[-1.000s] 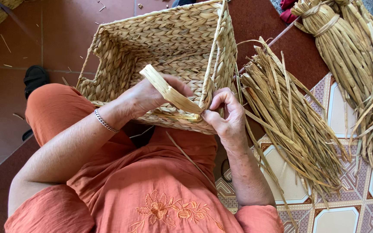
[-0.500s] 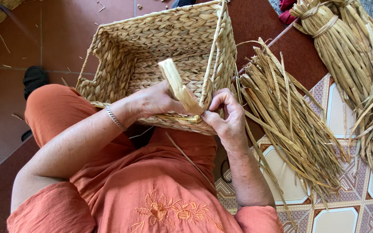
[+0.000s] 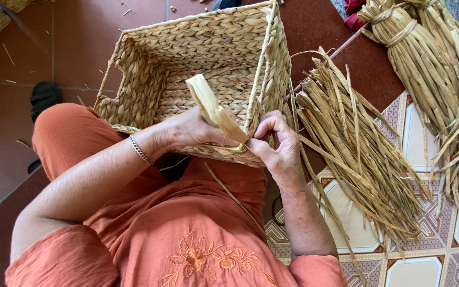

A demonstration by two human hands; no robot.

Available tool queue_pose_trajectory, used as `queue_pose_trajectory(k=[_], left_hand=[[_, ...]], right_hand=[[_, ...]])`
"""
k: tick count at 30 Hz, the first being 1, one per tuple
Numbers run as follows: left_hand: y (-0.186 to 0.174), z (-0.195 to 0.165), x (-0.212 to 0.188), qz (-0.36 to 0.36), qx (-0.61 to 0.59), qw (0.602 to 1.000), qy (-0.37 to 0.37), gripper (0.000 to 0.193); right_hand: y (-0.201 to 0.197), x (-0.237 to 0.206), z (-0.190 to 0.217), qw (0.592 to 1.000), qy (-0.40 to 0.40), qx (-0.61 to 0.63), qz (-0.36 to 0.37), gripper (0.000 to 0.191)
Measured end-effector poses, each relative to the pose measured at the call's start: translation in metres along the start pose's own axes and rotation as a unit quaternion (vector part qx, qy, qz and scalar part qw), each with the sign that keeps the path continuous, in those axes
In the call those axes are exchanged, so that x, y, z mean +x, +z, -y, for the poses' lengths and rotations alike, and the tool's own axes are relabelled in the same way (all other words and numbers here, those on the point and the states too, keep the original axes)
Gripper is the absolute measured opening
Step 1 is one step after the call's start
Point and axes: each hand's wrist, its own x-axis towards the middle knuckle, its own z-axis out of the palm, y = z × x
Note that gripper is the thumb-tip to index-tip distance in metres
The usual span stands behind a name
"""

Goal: The person sits on the floor and binds a flat strip of dried palm leaf around the rim of a woven water-hyacinth basket, wrapping and tucking the strip by hand to secure the edge. They pull the strip tight, reposition the basket, and continue wrapping along the rim.

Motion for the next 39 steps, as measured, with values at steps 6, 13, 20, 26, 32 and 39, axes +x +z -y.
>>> queue_pose_trajectory(k=[6,13,20,26,32,39], left_hand=[[0.006,-0.009,0.004,-0.008,0.023,1.000,-0.008,0.032],[0.014,-0.006,0.001,0.002,0.012,0.999,-0.030,0.022],[0.006,-0.008,-0.004,0.013,-0.014,1.000,-0.022,0.026],[0.010,-0.010,0.000,-0.016,-0.093,0.996,0.001,0.038],[0.010,-0.003,-0.003,-0.026,-0.113,0.993,-0.011,0.030],[0.009,0.001,-0.007,-0.086,-0.144,0.986,0.006,0.030]], right_hand=[[-0.002,0.001,0.002,0.999,-0.012,-0.030,-0.008,0.021],[-0.001,-0.001,0.008,0.999,-0.028,-0.047,-0.003,0.021],[-0.004,-0.002,0.007,0.994,-0.030,-0.101,-0.001,0.015],[-0.002,-0.004,0.021,0.988,-0.077,-0.135,0.009,0.019],[0.003,-0.011,0.021,0.967,-0.130,-0.217,-0.023,0.016],[-0.002,-0.022,0.002,0.997,-0.024,0.040,-0.059,0.006]])
